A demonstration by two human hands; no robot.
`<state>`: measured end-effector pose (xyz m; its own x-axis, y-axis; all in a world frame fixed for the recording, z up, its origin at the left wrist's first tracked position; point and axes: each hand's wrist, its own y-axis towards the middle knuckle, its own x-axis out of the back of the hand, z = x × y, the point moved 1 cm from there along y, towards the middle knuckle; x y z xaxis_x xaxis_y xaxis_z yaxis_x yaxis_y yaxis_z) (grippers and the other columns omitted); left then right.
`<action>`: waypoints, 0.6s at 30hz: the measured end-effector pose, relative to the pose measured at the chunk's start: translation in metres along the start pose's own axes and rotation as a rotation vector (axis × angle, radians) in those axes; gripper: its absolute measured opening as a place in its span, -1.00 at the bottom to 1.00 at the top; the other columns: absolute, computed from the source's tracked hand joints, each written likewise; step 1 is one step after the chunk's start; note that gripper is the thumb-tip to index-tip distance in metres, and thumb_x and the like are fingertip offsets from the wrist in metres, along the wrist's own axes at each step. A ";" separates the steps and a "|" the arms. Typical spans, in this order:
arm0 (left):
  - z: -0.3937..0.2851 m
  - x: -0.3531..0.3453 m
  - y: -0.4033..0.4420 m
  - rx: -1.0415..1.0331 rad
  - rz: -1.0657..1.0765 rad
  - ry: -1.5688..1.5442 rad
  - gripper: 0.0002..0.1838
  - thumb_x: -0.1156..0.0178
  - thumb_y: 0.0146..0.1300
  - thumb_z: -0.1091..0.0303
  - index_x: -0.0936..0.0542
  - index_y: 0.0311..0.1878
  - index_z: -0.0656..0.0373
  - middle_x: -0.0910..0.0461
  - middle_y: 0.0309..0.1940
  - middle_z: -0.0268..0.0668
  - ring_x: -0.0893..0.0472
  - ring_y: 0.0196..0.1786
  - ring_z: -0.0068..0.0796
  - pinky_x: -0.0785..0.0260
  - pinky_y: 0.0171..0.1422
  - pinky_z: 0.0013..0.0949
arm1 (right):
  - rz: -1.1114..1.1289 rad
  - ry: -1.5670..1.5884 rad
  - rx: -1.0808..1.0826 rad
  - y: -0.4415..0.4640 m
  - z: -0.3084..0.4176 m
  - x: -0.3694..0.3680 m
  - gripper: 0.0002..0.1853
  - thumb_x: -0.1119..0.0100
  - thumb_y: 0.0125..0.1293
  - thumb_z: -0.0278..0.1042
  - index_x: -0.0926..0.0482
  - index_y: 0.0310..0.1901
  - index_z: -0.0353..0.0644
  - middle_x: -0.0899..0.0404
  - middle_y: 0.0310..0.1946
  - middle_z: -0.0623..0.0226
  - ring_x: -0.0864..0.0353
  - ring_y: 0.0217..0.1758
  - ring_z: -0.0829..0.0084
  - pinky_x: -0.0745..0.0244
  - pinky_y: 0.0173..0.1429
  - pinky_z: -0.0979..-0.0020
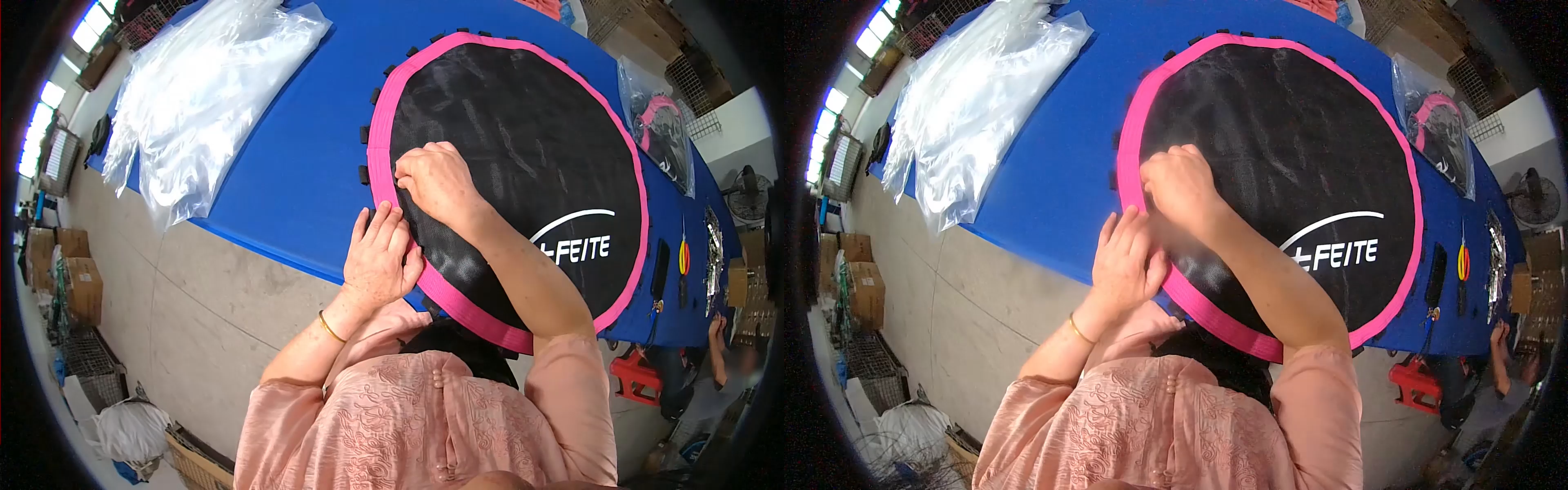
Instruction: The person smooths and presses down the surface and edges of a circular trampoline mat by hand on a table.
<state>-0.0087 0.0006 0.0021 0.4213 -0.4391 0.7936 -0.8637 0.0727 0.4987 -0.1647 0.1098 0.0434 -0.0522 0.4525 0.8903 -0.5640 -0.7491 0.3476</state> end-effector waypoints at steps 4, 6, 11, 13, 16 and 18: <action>0.001 0.000 0.001 0.002 -0.005 0.004 -0.52 -0.30 0.23 0.19 -0.63 0.12 0.34 -0.60 0.25 0.05 -0.49 0.47 0.04 -0.21 0.58 0.22 | 0.055 0.019 -0.027 -0.008 0.001 0.006 -0.96 -0.40 0.25 -0.41 -0.74 -0.29 -0.13 -0.76 -0.25 0.36 -0.68 -0.13 0.23 -0.45 0.19 0.15; 0.001 0.001 0.001 0.009 0.002 -0.002 -0.52 -0.30 0.23 0.19 -0.62 0.13 0.34 -0.60 0.25 0.05 -0.48 0.47 0.04 -0.21 0.58 0.22 | 0.078 0.010 -0.036 -0.011 0.002 0.008 -0.96 -0.40 0.26 -0.41 -0.74 -0.28 -0.12 -0.76 -0.24 0.36 -0.68 -0.12 0.23 -0.45 0.19 0.14; -0.001 0.002 0.001 0.015 0.009 0.005 -0.52 -0.30 0.24 0.20 -0.62 0.13 0.33 -0.59 0.25 0.05 -0.49 0.47 0.03 -0.21 0.59 0.21 | 0.036 -0.007 -0.101 -0.002 -0.003 0.003 -0.93 -0.40 0.26 -0.40 -0.76 -0.24 -0.13 -0.78 -0.19 0.35 -0.71 -0.06 0.24 -0.44 0.23 0.15; 0.000 0.001 0.001 0.008 0.007 0.009 -0.52 -0.29 0.24 0.20 -0.62 0.14 0.33 -0.60 0.25 0.04 -0.49 0.47 0.03 -0.21 0.59 0.20 | 0.010 0.012 -0.107 0.002 -0.003 0.000 -0.92 -0.39 0.26 -0.40 -0.77 -0.22 -0.13 -0.78 -0.18 0.34 -0.71 -0.05 0.24 -0.44 0.24 0.16; 0.001 0.001 0.001 0.009 0.004 0.005 -0.52 -0.29 0.25 0.20 -0.62 0.14 0.34 -0.60 0.25 0.04 -0.50 0.47 0.03 -0.20 0.59 0.20 | 0.003 0.037 -0.083 0.000 -0.001 0.001 -0.90 -0.39 0.26 -0.41 -0.78 -0.19 -0.13 -0.78 -0.15 0.32 -0.71 -0.04 0.23 -0.44 0.24 0.16; 0.000 0.001 0.001 0.014 0.004 -0.002 -0.51 -0.29 0.25 0.20 -0.62 0.15 0.34 -0.60 0.25 0.04 -0.50 0.47 0.03 -0.20 0.60 0.20 | 0.020 0.044 -0.056 -0.010 0.000 0.006 -0.89 -0.39 0.26 -0.41 -0.78 -0.18 -0.13 -0.78 -0.14 0.32 -0.71 -0.03 0.23 -0.44 0.24 0.16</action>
<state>-0.0096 0.0000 0.0030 0.4171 -0.4410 0.7947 -0.8692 0.0617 0.4905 -0.1592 0.1197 0.0448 -0.0992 0.4598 0.8825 -0.6074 -0.7304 0.3123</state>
